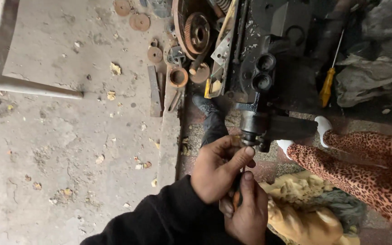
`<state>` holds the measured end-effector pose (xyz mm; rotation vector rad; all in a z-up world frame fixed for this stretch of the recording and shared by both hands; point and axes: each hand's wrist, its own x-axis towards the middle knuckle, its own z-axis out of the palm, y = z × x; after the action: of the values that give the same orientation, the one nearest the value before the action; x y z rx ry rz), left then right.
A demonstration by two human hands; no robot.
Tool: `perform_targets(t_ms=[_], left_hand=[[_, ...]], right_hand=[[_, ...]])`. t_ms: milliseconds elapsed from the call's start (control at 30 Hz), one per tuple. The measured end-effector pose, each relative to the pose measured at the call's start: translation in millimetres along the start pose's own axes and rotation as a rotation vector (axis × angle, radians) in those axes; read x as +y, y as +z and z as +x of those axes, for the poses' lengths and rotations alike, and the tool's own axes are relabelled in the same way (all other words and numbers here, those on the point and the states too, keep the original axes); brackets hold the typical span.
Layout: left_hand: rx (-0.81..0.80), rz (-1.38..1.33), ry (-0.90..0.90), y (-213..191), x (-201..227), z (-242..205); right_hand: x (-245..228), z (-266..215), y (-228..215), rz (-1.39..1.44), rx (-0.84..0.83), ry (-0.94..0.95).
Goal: The person works on a metal machine component clamped in a bench vise, using a screwdriver to turn a fastener on the part. They then use pliers to grip and work the component, and later resume turning the fastener with a yellow-handled screwdriver.
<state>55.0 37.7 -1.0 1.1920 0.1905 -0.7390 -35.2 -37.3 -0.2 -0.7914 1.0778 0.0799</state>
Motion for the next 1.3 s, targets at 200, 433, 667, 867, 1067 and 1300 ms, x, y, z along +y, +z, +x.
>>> perform_targets(t_ms=[200, 433, 667, 867, 1067, 1300], left_hand=[[0.131, 0.073, -0.044, 4.0, 21.8, 4.6], [0.063, 0.111, -0.126, -0.8, 17.8, -0.5], [-0.084, 0.085, -0.201, -3.2, 9.9, -3.0], [-0.112, 0.106, -0.186, -12.8, 15.8, -1.3], [-0.101, 0.232, -0.190, -10.7, 28.5, 7.3], [0.031, 0.192, 0.072, -17.5, 14.8, 14.7]], right_hand=[[-3.8, 11.1, -27.8, 0.220, -0.274, 0.131], [-6.2, 28.4, -44.5, 0.393, -0.572, 0.337], [9.1, 31.4, -53.5, 0.389, -0.526, 0.313], [4.3, 35.0, -36.1, 0.369, -0.484, 0.348], [-5.0, 32.2, -23.3, 0.386, -0.478, 0.280], [9.5, 40.7, -37.8, 0.396, -0.501, 0.266]])
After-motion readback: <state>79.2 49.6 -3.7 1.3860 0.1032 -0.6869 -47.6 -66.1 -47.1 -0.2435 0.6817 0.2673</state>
